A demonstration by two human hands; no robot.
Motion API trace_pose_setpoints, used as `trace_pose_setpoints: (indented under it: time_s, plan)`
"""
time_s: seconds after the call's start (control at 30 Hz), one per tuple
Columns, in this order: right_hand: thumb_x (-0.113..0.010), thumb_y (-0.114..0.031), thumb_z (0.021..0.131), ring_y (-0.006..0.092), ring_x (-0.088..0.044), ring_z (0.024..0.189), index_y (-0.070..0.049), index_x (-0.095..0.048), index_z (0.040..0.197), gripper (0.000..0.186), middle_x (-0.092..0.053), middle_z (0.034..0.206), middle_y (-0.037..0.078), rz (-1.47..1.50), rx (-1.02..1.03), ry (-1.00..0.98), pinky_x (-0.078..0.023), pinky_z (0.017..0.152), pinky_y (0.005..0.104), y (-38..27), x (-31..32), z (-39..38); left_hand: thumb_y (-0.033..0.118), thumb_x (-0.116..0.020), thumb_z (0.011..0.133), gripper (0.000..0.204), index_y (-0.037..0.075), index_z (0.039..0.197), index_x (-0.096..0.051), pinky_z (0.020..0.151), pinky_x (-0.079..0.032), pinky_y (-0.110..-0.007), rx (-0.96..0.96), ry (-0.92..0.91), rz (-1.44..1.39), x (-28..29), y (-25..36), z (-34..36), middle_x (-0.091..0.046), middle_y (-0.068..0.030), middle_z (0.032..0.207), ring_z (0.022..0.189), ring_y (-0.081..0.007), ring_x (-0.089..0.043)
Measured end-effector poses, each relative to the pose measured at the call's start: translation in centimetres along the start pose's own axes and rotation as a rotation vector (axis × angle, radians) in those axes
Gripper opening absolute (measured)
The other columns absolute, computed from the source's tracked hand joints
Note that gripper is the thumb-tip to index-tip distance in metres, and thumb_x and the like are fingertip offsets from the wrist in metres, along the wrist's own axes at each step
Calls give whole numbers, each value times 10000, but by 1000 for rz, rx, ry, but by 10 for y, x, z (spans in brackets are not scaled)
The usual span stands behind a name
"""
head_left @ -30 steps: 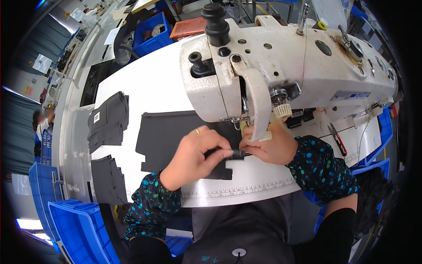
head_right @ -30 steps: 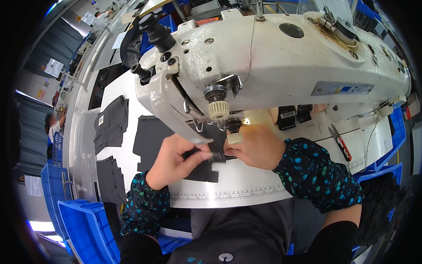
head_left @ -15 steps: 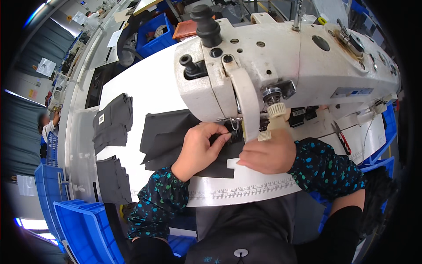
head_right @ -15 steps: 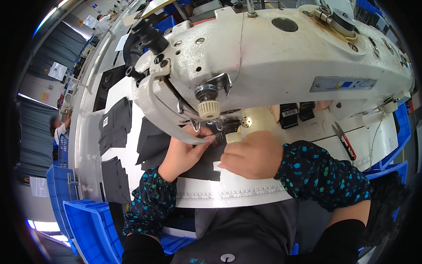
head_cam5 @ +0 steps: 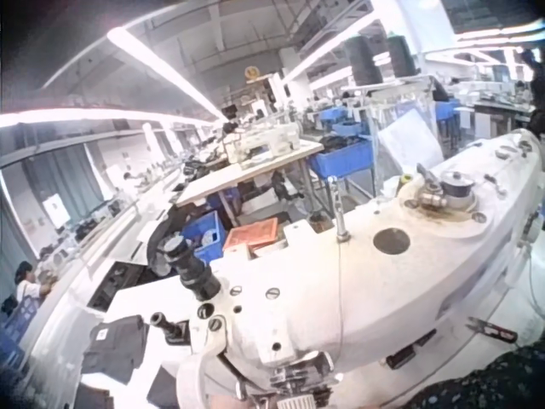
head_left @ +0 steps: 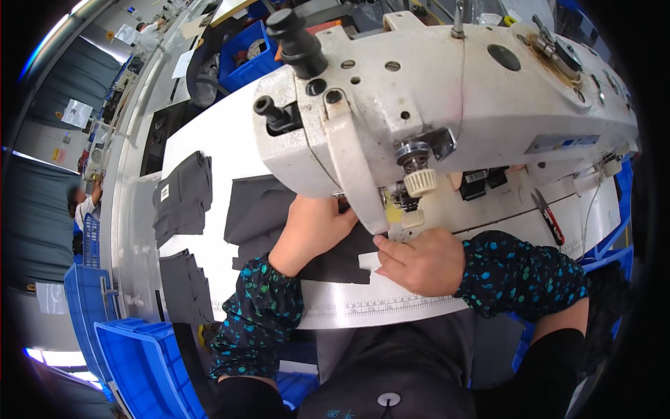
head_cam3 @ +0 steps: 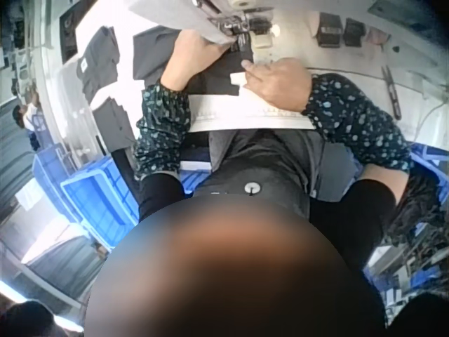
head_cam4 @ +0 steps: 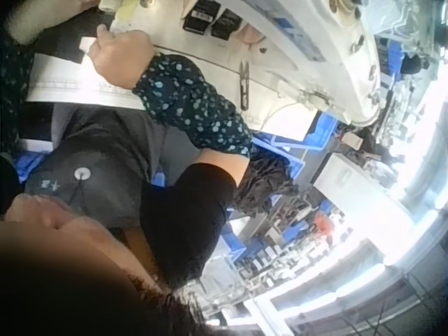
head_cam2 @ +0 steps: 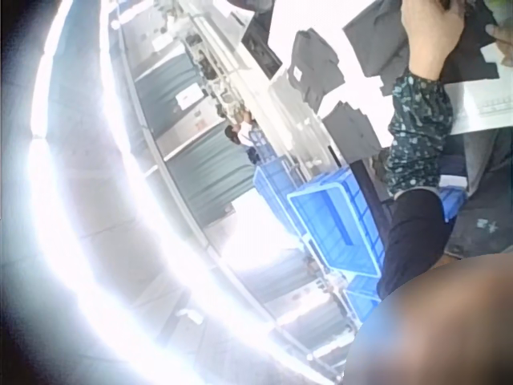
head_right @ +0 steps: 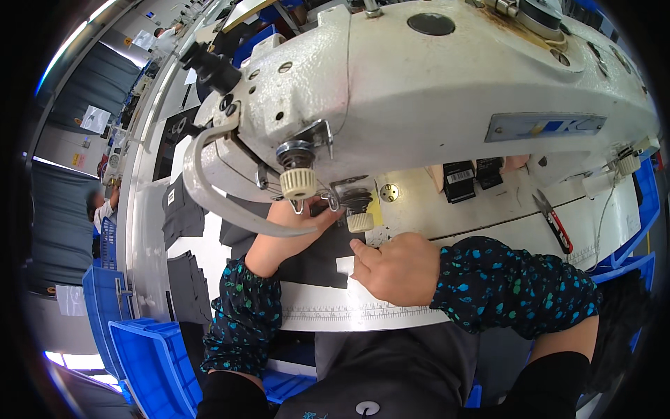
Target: Sewing labels onto fabric panels using an industrial sewing machine.
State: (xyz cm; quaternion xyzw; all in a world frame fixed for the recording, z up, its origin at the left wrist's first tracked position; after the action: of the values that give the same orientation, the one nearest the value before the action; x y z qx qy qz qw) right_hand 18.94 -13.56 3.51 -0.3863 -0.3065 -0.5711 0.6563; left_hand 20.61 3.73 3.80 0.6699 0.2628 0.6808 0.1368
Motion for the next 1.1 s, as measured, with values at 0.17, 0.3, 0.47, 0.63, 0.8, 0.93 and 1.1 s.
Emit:
trace_pose_setpoints:
  time_s: [0.17, 0.3, 0.47, 0.63, 0.8, 0.93, 1.1]
  plan:
    - [-704, -268, 882, 170, -681, 574, -19, -725, 892, 250, -743, 1071, 188, 7, -3, -28, -524, 491, 312, 1, 1, 1, 178, -743, 806, 253, 70, 1032, -713, 700, -541, -440, 16, -4, -57, -3, -2, -1, -720, -131, 838, 792, -361, -695]
    - [-742, -267, 847, 155, -674, 600, -39, -726, 910, 237, -738, 1089, 148, -14, -5, -24, -510, 500, 305, 1, 1, 1, 167, -726, 808, 214, 53, 988, -711, 700, -539, -446, 11, 21, -86, -2, -2, -2, -724, -127, 829, 799, -372, -692]
    - [-779, -247, 817, 142, -668, 622, -55, -726, 915, 222, -733, 1093, 112, -17, -9, -30, -499, 507, 301, 2, -1, 0, 166, -714, 815, 185, 39, 949, -715, 701, -543, -448, 35, -3, -22, -3, -1, -2, -722, -127, 800, 789, -379, -693]
    - [-781, -223, 815, 138, -671, 630, -54, -726, 906, 200, -737, 1073, 108, -1, -9, -16, -507, 509, 295, 3, 0, -1, 167, -716, 814, 182, 40, 944, -716, 693, -543, -450, 15, 26, -18, -1, 0, -2, -727, -122, 801, 776, -380, -693]
    - [-787, -219, 808, 137, -673, 630, -56, -727, 901, 197, -738, 1070, 105, -8, -9, -19, -507, 511, 298, 2, 0, 0, 170, -723, 810, 184, 46, 946, -718, 692, -544, -450, 12, 25, -22, -1, -1, -2, -729, -113, 804, 770, -375, -695]
    - [-777, -213, 819, 147, -696, 727, -52, -731, 908, 189, -740, 1061, 92, 34, 2, -25, -513, 524, 313, 6, 1, -1, 161, -730, 806, 196, 51, 966, -711, 699, -544, -451, -8, 28, -31, 0, 1, -1, -727, -115, 813, 779, -372, -695]
    - [-686, -161, 835, 182, -629, 644, -18, -704, 1060, 267, -633, 752, 54, -121, -25, 21, -501, 516, 337, 28, -8, 9, 145, -737, 799, 225, 61, 1005, -701, 722, -542, -446, 5, 10, -42, 0, 2, -1, -728, -110, 840, 816, -362, -698]
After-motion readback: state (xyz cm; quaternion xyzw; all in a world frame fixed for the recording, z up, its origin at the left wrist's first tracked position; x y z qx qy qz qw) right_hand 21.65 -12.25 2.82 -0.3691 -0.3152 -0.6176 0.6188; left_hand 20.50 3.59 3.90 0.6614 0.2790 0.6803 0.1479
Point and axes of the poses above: each hand's wrist, its own z-axis towards the middle knuckle, its own x-axis out of the back of the hand, y = z × x, the point moved 7 cm from there along z, towards the middle knuckle
